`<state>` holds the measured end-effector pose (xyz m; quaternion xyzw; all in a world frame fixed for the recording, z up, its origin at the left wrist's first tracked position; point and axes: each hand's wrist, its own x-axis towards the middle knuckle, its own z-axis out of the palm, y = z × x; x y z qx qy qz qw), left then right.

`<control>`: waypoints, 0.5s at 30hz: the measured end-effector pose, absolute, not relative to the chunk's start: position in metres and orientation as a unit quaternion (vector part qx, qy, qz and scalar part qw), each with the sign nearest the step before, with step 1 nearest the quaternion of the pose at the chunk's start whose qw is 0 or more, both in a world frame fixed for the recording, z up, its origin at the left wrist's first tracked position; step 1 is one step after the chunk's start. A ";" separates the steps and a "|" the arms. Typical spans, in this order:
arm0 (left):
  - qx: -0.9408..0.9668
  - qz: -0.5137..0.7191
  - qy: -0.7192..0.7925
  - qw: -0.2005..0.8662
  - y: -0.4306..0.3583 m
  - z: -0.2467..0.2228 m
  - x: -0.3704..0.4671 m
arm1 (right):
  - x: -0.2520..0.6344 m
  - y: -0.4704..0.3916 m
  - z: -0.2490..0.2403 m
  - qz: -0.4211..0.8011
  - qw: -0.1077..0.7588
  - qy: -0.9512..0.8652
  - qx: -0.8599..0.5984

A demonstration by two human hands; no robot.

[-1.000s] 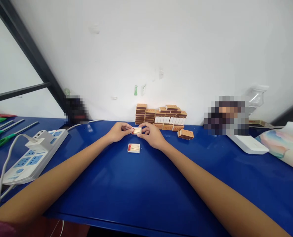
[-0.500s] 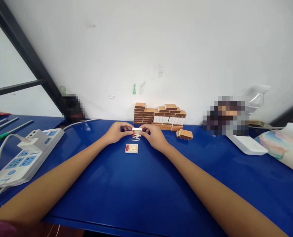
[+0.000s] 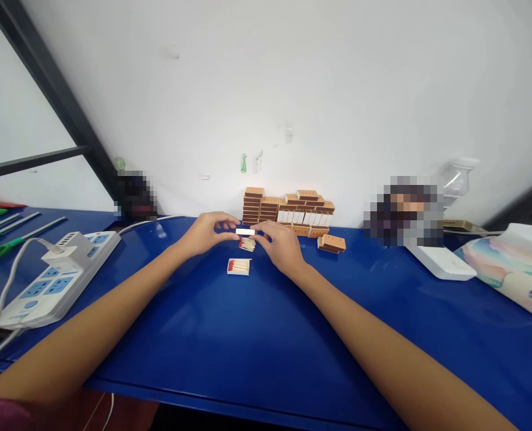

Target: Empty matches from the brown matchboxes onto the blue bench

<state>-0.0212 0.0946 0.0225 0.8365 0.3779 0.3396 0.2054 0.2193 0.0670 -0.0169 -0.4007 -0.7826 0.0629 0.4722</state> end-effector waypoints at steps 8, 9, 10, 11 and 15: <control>0.889 0.173 0.362 0.221 0.055 0.040 -0.037 | 0.291 0.057 0.018 0.316 0.328 -0.705 -0.544; 0.894 0.164 0.361 0.209 0.052 0.039 -0.037 | 0.300 0.055 0.020 0.331 0.294 -0.702 -0.558; 0.899 0.156 0.359 0.196 0.049 0.038 -0.036 | 0.308 0.054 0.020 0.330 0.262 -0.705 -0.571; 0.903 0.151 0.357 0.187 0.048 0.036 -0.034 | 0.313 0.052 0.020 0.310 0.237 -0.710 -0.586; 0.909 0.156 0.336 0.189 0.048 0.028 -0.027 | 0.304 0.044 0.019 0.123 0.214 -0.730 -0.637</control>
